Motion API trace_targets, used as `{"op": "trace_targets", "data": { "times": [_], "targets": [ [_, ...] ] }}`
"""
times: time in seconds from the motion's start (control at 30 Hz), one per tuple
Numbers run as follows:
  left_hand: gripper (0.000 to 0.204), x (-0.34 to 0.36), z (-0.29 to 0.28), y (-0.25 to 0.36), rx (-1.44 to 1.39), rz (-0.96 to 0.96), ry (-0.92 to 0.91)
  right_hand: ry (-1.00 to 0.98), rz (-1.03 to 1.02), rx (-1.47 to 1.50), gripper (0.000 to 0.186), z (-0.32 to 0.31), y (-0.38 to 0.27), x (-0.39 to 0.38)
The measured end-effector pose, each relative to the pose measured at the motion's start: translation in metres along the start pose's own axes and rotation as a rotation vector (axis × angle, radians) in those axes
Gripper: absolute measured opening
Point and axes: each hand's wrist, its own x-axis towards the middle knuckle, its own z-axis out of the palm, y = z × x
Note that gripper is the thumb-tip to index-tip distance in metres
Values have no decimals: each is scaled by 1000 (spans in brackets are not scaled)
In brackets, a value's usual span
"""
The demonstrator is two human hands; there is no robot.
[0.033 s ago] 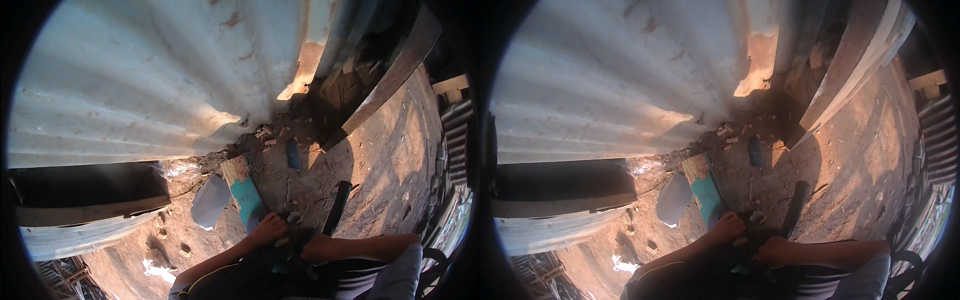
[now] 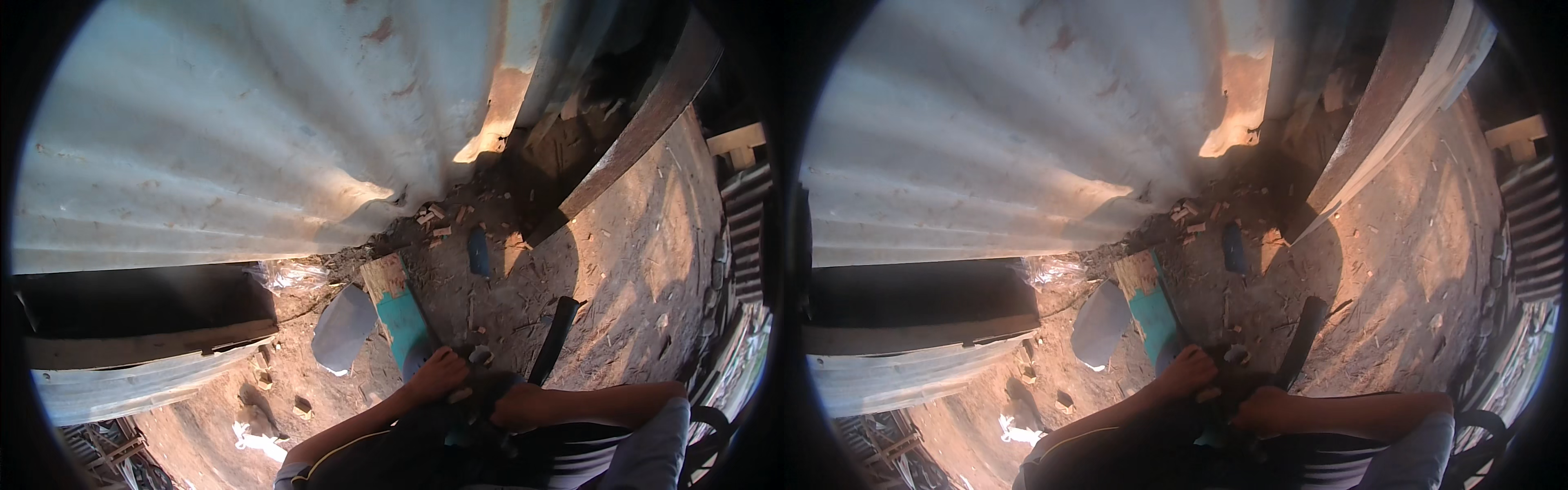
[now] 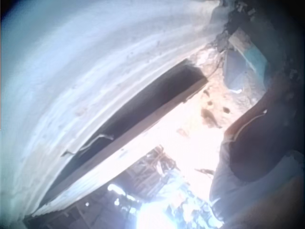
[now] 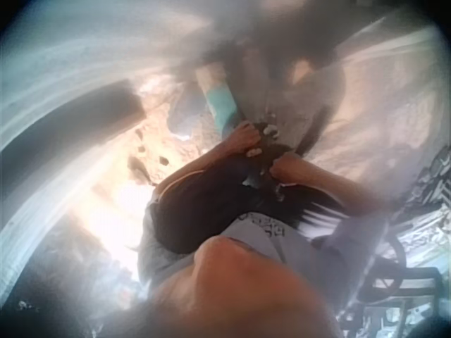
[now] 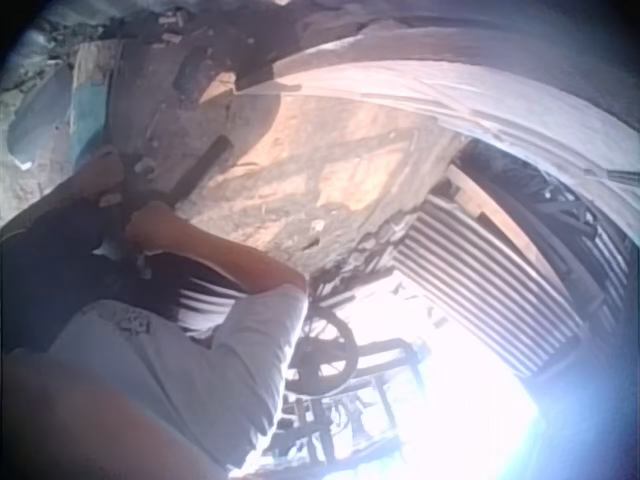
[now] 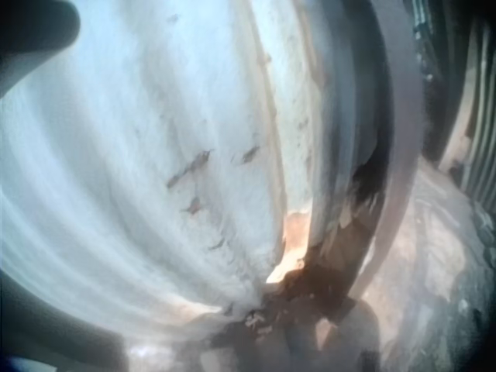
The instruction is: The person holds a small cylindrical wooden piece and repeatedly strikes it with a hammer against a larger wooden block. The person adjusts the wood's position between strikes and continues hammering throughout the clip.
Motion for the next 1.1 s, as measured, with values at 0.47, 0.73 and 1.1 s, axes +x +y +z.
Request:
{"op": "trace_targets", "data": {
  "times": [0.47,0.73,1.1],
  "targets": [
    [31,6,-29,0,-168,35,165,63,46,16,13,-30,-5,-13],
    [31,6,-34,2,-180,-3,87,-17,-15,75,20,-32,-15,-7],
    [33,0,-27,-12,-98,32,31,149,30,65,18,-28,-6,-3]
  ]
}}
